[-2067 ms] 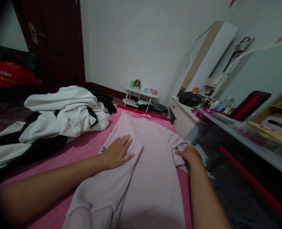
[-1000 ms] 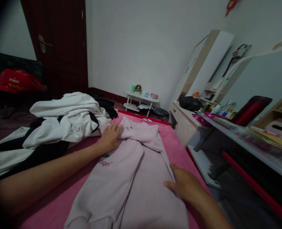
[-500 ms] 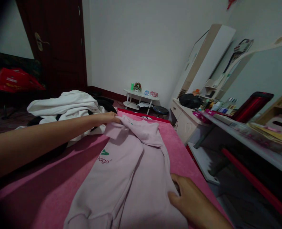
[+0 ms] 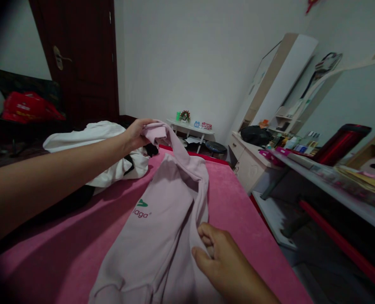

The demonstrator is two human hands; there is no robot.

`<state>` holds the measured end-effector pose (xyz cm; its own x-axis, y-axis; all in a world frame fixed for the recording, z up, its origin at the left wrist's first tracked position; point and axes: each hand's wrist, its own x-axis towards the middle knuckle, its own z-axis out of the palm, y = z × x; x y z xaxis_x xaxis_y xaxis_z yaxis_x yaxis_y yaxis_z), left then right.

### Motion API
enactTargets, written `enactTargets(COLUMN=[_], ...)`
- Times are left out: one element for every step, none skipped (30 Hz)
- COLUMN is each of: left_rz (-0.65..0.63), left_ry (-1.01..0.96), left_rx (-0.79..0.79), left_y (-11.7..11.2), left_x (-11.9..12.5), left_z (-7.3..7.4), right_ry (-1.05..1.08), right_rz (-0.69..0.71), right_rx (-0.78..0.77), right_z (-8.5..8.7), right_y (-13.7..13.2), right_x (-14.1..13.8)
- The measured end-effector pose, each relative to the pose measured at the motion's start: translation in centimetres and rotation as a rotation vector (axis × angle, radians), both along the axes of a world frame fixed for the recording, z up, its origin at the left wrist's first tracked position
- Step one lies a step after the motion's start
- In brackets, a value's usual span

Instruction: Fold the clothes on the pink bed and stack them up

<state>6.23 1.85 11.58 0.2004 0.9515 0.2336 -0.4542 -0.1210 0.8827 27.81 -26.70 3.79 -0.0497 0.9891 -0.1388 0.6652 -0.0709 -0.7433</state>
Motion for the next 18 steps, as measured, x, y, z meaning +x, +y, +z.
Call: enactTargets(left_rz=[0.02,0.039,0.056,0.073,0.092,0.11,0.128,0.142,0.154,0.166,0.176,0.182,0.183,0.178,0.169,0.157,0.145,0.132], left_ry=[-0.015,-0.026,-0.032,-0.031,-0.025,-0.01,0.012,0.04,0.065,0.082,0.09,0.091,0.091,0.103,0.128,0.162,0.197,0.227], left_rx=[0.001,0.002,0.003,0.001,-0.005,-0.014,-0.03,-0.05,-0.073,-0.095,-0.112,-0.12,-0.123,-0.121,-0.118,-0.118,-0.121,-0.124], left_y=[0.0,0.0,0.0,-0.1,-0.2,-0.4,-0.5,-0.7,-0.8,-1.0,-1.1,-1.2,-1.3,-1.3,-1.2,-1.2,-1.1,-1.0], left_x=[-0.5,-1.0,-1.5,-2.0,-2.6,-3.0,-3.5,-4.0,-4.4,-4.7,-5.0,-5.2,-5.4,-5.6,-5.7,-5.9,-6.0,-6.2], left_z=[0.1,0.2,0.2,0.2,0.1,0.0,-0.1,-0.2,-0.3,-0.4,-0.4,-0.5,-0.5,-0.5,-0.6,-0.7,-0.8,-1.0], right_ry=[0.001,0.011,0.032,0.065,0.106,0.149,0.186,0.207,0.206,0.184,0.145,0.102,0.058,0.013,-0.048,-0.126,-0.214,-0.325], right_rz=[0.004,0.018,0.047,0.087,0.135,0.184,0.221,0.235,0.22,0.182,0.123,0.058,0.002,-0.044,-0.071,-0.084,-0.085,-0.064], right_rx=[-0.006,-0.029,-0.077,-0.15,-0.241,-0.33,-0.39,-0.394,-0.333,-0.217,-0.057,0.105,0.24,0.364,0.467,0.536,0.575,0.563], right_z=[-0.2,-0.3,-0.4,-0.4,-0.4,-0.4,-0.3,-0.3,-0.3,-0.3,-0.4,-0.5,-0.8,-1.2,-1.7,-2.3,-3.1,-4.0], right_y=[-0.1,-0.3,-0.5,-0.6,-0.7,-0.5,0.0,0.8,2.1,3.8,5.8,8.1,10.6,13.0,15.3,17.3,19.0,20.4], right_x=[-0.2,-0.5,-0.7,-0.9,-1.0,-0.9,-0.7,-0.4,0.1,0.8,1.5,2.2,2.9,3.5,4.0,4.2,4.2,4.1])
